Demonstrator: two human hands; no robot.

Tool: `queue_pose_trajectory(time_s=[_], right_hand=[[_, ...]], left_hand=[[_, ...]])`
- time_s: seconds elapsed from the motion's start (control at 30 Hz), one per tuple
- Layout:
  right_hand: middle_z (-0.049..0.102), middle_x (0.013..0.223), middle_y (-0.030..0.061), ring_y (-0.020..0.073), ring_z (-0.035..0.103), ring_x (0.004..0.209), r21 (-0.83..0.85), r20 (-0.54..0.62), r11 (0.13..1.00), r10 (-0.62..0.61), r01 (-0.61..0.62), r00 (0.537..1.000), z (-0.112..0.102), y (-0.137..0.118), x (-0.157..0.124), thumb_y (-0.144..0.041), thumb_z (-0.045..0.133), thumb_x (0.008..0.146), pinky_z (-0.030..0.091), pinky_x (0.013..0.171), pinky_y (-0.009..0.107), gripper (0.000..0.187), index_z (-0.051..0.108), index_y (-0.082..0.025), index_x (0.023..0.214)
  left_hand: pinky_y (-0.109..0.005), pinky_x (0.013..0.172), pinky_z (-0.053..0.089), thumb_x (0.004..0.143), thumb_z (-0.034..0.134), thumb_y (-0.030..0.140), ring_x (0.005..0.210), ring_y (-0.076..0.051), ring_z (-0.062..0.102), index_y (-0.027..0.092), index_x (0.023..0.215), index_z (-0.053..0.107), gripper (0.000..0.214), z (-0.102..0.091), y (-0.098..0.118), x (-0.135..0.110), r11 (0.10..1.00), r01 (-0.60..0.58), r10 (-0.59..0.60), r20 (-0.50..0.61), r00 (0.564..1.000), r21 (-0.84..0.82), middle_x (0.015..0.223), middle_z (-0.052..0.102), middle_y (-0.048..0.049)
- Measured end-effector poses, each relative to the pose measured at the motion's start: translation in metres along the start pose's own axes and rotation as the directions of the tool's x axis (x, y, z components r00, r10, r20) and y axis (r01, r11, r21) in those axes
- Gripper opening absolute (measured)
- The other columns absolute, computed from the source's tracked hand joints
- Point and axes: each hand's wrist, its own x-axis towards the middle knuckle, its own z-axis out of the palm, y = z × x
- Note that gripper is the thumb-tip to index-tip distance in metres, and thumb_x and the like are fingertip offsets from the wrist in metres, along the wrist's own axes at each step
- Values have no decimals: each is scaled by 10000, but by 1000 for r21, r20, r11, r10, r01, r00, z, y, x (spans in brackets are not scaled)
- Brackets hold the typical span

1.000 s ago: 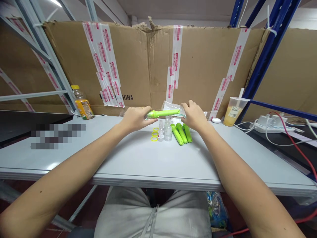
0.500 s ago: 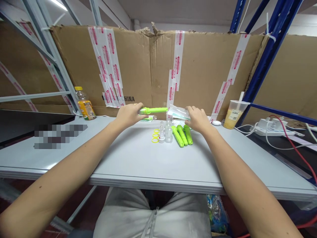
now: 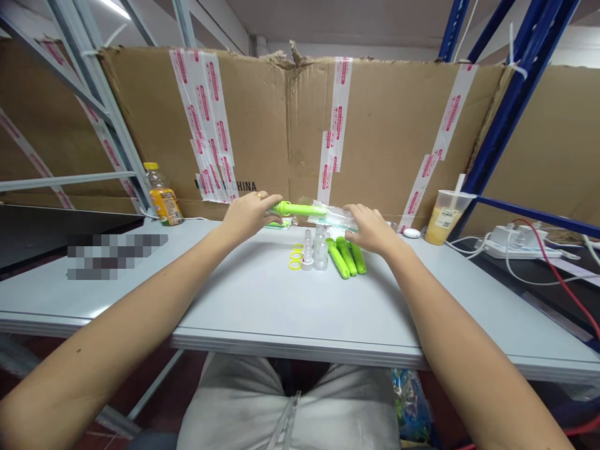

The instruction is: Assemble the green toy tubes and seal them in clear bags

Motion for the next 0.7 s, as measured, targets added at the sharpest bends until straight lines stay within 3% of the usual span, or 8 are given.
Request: queue_pose_trajectory(time_s=[0.13,0.23,0.4,0.57,0.7], right_hand=[[629,1263,131,321,596,1121,-26,-13,999,-25,25,1000,2,-4,1,-309,591,797,435,949,496,533,507,-203,1313],[641,1226,129,320,609,1079,-35,-21,999,-39,38,999,4,-5,1,-304,595,792,444,930,487,533,511,-206,1309],[641,1223,136,329,607,1071,-48,-30,998,-29,27,999,4,-6,1,-297,592,791,450,916,485,523,517,-204,1301],[639,1218,132,329,594,1095,-38,-30,998,-52,51,998,3,-11,1,-303,587,808,446,921,486,497,509,-220,1292],[630,1237,140,327,584,1123,-39,-35,997,-68,66,997,3,-15,1,-309,585,820,436,938,478,497,495,-202,1297]], left_hand=[[-307,628,397,888,621,472,945,-269,600,296,1261,566,416,-7,8,-1,997,-78,78,39,996,-6,1037,618,-96],[-334,654,438,949,512,341,994,-280,577,238,1319,514,384,-10,14,-3,992,-123,123,52,991,2,1082,599,-127],[-379,772,489,917,455,163,1054,-286,547,164,1390,427,474,-9,17,-4,984,-174,175,36,984,-31,1143,583,-153],[-397,852,498,929,472,191,1101,-280,544,174,1231,500,304,-9,18,-2,966,-187,182,-41,982,-179,1128,601,-138],[-385,824,510,933,512,242,1113,-270,553,193,1171,530,243,-10,21,-3,956,-192,184,-57,981,-223,1165,587,-128]])
